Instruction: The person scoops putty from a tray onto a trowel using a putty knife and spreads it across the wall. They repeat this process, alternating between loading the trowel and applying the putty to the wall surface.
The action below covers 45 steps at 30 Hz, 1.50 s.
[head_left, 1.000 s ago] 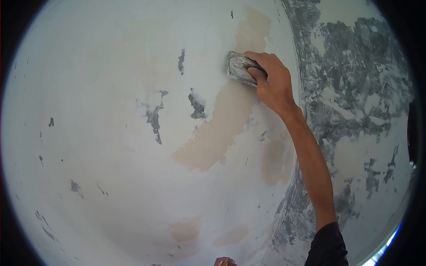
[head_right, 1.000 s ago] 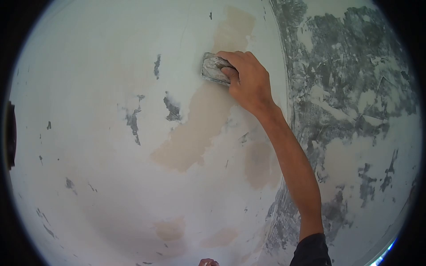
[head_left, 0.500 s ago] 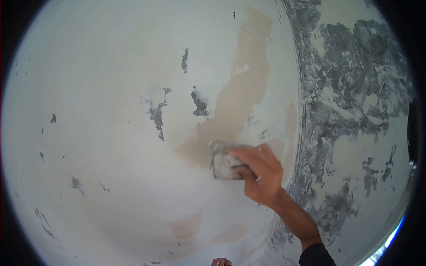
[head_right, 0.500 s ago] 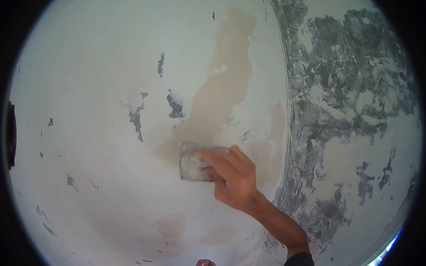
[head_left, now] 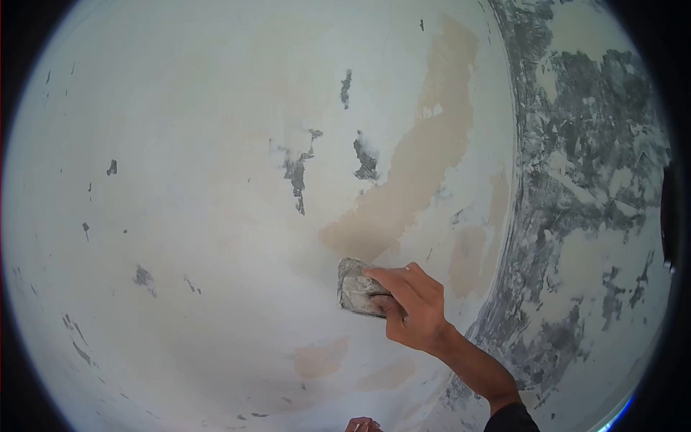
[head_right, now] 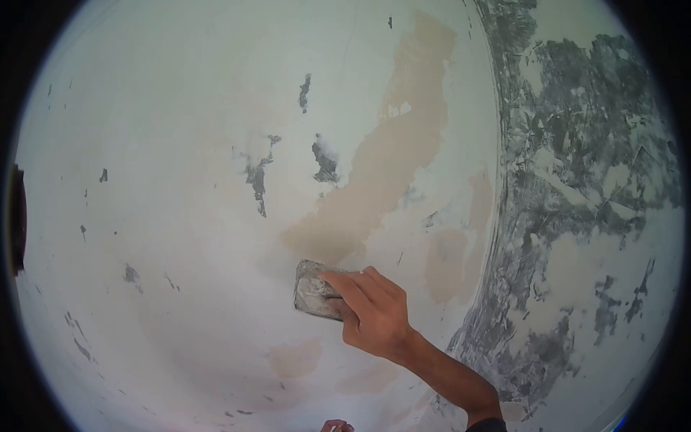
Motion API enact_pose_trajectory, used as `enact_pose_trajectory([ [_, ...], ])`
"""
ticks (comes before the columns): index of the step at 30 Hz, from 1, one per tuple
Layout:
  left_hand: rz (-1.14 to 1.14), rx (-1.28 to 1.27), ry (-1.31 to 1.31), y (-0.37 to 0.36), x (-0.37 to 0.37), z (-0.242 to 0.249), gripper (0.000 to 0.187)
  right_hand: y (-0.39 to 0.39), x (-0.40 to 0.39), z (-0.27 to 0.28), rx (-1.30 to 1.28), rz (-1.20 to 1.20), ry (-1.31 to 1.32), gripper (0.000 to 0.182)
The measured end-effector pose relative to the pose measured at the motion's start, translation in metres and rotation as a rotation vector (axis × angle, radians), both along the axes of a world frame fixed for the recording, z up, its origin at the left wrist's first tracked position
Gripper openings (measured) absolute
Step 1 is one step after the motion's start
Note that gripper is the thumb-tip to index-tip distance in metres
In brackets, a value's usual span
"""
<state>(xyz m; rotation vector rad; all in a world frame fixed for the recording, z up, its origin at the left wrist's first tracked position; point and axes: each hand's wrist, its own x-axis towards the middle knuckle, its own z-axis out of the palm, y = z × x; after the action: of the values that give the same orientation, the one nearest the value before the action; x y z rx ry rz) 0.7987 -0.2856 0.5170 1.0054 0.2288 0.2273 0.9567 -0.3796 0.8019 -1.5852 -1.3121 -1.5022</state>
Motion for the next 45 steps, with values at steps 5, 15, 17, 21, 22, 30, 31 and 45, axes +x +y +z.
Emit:
enact_pose_trajectory([
  [5, 0.024, 0.006, 0.021, 0.003, -0.002, -0.001, 0.020, 0.029, 0.003, 0.054, 0.223, 0.043, -0.098, 0.046],
  [15, 0.023, -0.043, -0.021, 0.015, -0.015, -0.012, 0.021, 0.117, -0.010, -0.027, 0.181, -0.035, -0.196, 0.050],
  [17, 0.046, -0.034, 0.019, 0.018, -0.022, -0.012, 0.021, 0.117, -0.018, -0.040, 0.085, 0.113, -0.157, 0.052],
  [21, 0.081, -0.041, 0.040, 0.026, -0.021, -0.022, 0.021, 0.083, -0.024, -0.003, 0.225, 0.098, -0.127, 0.048],
  [22, 0.084, -0.035, 0.038, 0.026, -0.021, -0.023, 0.022, 0.079, -0.016, 0.015, 0.301, 0.078, -0.163, 0.046],
  [30, 0.060, -0.029, 0.009, 0.020, -0.015, -0.014, 0.021, 0.102, 0.013, 0.015, 0.380, -0.017, -0.126, 0.047],
  [31, 0.059, -0.010, 0.016, 0.018, -0.013, -0.012, 0.021, 0.110, 0.005, -0.001, 0.329, 0.013, -0.104, 0.049],
  [45, 0.119, -0.035, 0.039, 0.031, -0.011, -0.017, 0.020, 0.117, 0.004, -0.001, 0.388, 0.070, -0.047, 0.048],
])
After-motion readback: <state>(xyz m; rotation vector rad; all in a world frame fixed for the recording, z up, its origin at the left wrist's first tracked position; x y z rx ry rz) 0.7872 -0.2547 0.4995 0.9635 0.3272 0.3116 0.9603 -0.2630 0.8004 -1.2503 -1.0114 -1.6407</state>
